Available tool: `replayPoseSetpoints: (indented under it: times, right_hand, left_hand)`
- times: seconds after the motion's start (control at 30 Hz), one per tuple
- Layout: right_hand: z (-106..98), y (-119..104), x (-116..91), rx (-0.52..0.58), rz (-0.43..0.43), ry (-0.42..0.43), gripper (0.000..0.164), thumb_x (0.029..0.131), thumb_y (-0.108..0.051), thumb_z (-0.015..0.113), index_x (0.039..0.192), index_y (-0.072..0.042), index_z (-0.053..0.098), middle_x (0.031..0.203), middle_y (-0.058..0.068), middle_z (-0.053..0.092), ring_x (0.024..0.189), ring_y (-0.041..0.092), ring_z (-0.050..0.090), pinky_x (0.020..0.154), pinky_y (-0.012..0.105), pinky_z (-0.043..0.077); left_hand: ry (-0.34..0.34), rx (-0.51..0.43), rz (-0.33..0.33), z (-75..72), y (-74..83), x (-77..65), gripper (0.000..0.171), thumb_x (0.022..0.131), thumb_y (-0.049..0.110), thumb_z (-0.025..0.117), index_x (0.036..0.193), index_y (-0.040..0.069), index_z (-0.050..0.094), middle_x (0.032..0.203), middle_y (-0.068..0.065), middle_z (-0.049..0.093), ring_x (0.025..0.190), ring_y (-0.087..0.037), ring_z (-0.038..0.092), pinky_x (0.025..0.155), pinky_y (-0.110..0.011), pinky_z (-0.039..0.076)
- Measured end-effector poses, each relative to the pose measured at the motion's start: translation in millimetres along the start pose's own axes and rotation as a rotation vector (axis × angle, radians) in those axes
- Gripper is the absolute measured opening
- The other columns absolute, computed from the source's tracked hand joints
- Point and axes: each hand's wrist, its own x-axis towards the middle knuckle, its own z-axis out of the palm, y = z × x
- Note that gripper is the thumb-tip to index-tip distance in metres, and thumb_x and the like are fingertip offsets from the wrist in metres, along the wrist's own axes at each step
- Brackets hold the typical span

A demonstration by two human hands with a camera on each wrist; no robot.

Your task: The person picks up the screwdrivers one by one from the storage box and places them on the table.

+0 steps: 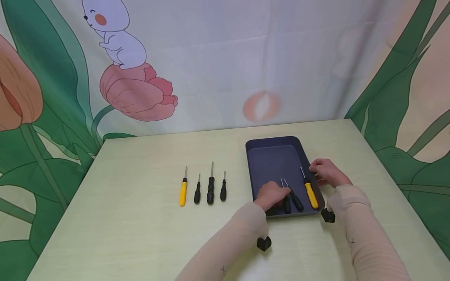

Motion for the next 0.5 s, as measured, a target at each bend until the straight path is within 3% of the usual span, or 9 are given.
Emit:
replayPoseSetpoints:
  times: [0.13, 0.27, 0.5]
  right_hand:
    - [-2.0, 3.0, 1.2, 0.014, -0.015, -0.009, 0.024, 0.092, -0.021, 0.040, 0.103, 0.001, 0.044, 0.094, 0.011, 0.048, 0.079, 0.020, 0.053, 0.068, 0.031, 0.048]
    - [0.7, 0.2, -2.2, 0.004, -0.021, -0.001, 0.026, 0.092, -0.019, 0.038, 0.107, 0.003, 0.041, 0.096, 0.012, 0.047, 0.079, 0.018, 0.053, 0.069, 0.030, 0.049]
    - [2.0, -1.4, -1.1, -0.003, -0.006, -0.002, 0.027, 0.094, -0.018, 0.035, 0.109, 0.004, 0.040, 0.097, 0.011, 0.048, 0.078, 0.016, 0.053, 0.068, 0.029, 0.048]
  left_hand:
    - [-0.033, -0.082, -0.001, -2.1, -2.4, 0.8, 0.040, 0.076, 0.045, 0.058, 0.062, 0.008, 0.061, 0.053, -0.006, 0.056, 0.050, -0.019, 0.050, 0.047, -0.029, 0.037]
    - [-0.061, -0.148, -0.006, -3.5, -3.8, 2.2, 0.035, 0.076, 0.042, 0.060, 0.069, 0.008, 0.062, 0.056, -0.006, 0.056, 0.051, -0.019, 0.052, 0.049, -0.029, 0.040]
    - [-0.105, -0.197, 0.024, -14.8, -2.4, -0.3, 0.030, 0.077, 0.036, 0.062, 0.063, 0.010, 0.054, 0.056, -0.006, 0.054, 0.047, -0.018, 0.051, 0.047, -0.028, 0.044]
